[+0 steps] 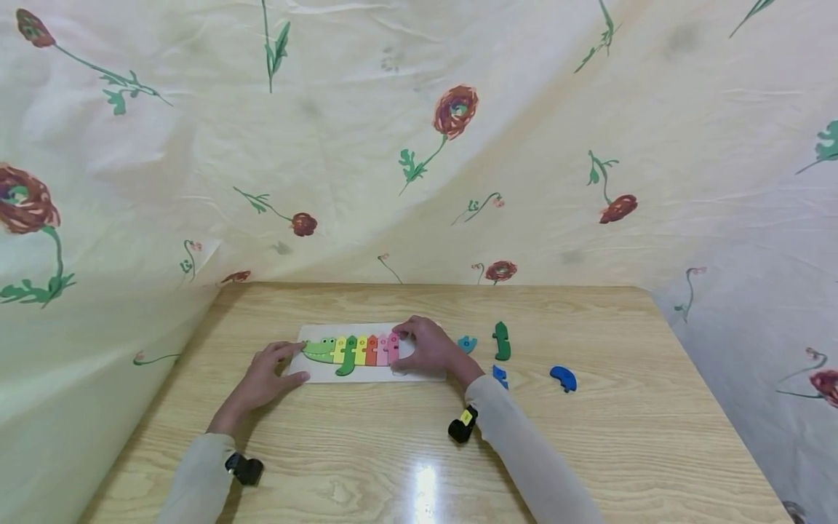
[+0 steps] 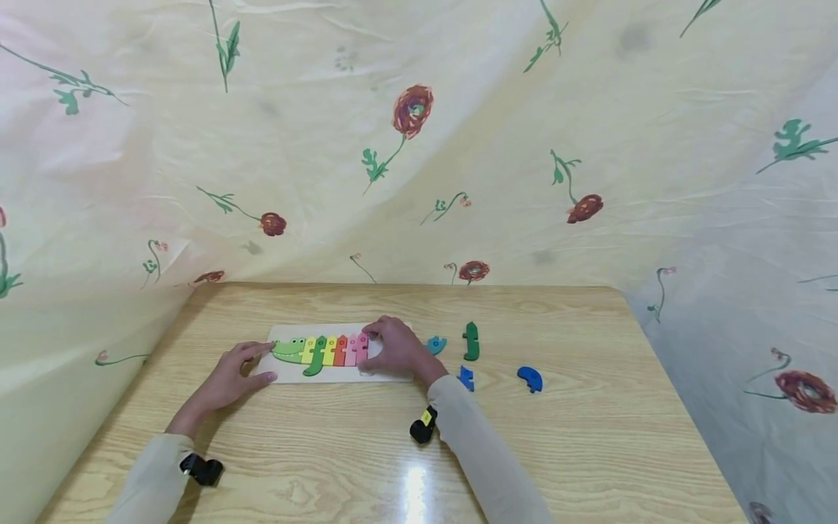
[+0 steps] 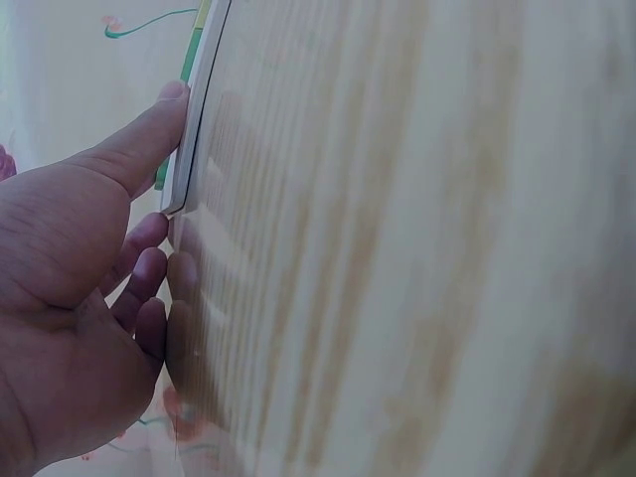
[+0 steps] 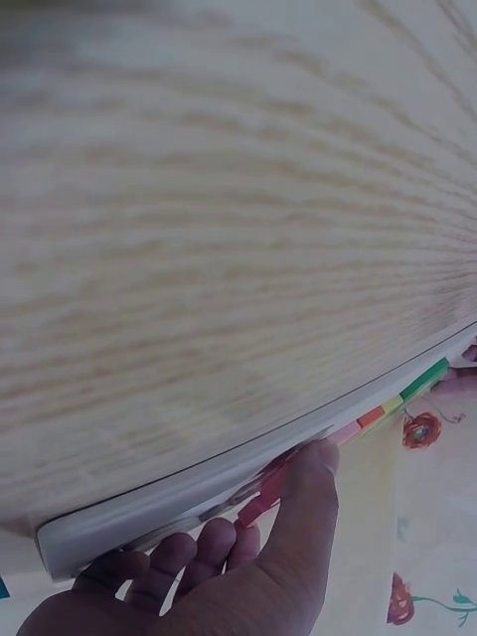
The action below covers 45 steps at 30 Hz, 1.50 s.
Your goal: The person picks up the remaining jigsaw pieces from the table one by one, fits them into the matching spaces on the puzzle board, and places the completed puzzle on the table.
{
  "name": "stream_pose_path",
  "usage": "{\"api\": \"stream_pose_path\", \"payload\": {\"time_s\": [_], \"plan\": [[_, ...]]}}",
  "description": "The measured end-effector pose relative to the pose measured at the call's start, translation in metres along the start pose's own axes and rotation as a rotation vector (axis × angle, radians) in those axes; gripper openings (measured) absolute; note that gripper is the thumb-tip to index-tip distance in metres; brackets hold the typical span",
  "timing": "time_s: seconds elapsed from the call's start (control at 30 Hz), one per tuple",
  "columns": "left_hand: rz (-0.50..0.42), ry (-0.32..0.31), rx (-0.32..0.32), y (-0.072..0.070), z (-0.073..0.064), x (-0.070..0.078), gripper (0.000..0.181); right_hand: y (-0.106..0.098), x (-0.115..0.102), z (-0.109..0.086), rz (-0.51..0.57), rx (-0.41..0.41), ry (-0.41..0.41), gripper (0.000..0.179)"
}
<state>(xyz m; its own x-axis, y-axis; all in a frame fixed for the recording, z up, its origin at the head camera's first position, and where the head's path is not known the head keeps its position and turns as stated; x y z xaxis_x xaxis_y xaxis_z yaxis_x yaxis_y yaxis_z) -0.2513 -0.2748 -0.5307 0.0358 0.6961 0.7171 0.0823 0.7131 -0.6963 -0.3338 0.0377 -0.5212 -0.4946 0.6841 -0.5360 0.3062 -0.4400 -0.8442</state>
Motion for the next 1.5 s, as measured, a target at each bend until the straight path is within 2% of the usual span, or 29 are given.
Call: {"api": "stream_pose_path", "payload": {"time_s": [0.33,0.6,1.1,1.27,1.5], "plan": [[-0.007,-0.007,-0.004,0.001,0.001,0.000,0.066,0.002,0.003,0.000,-0.020,-0.018,0.017,0.072],[-0.026,0.033,0.000,0.000,0.001,0.001,0.066,0.000,0.001,0.000,-0.026,-0.010,-0.029,0.072],[-0.023,0.013,-0.007,0.000,0.000,0.001,0.065,-0.001,0.001,-0.001,-0.042,-0.032,-0.014,0.078],[-0.023,0.013,-0.009,0.000,0.000,0.001,0.066,-0.006,0.002,-0.002,0.009,-0.014,-0.014,0.068],[-0.014,0.016,0.001,-0.001,0.000,0.000,0.065,-0.026,0.000,-0.007,0.037,0.068,-0.096,0.055]]}}
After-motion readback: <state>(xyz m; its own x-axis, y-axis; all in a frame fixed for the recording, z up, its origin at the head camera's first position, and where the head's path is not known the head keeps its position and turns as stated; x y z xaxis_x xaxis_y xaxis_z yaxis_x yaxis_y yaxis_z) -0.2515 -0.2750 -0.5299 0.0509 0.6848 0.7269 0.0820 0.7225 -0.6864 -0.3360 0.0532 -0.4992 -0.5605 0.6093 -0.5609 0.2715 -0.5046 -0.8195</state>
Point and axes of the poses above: each hand's wrist, its own z-axis towards the middle knuckle, its own y-axis out of the palm, x = y × z, the point moved 6 cm from there along z, towards the middle knuckle, and after that the axes turned 6 degrees about -z, right-handed, at the moved point
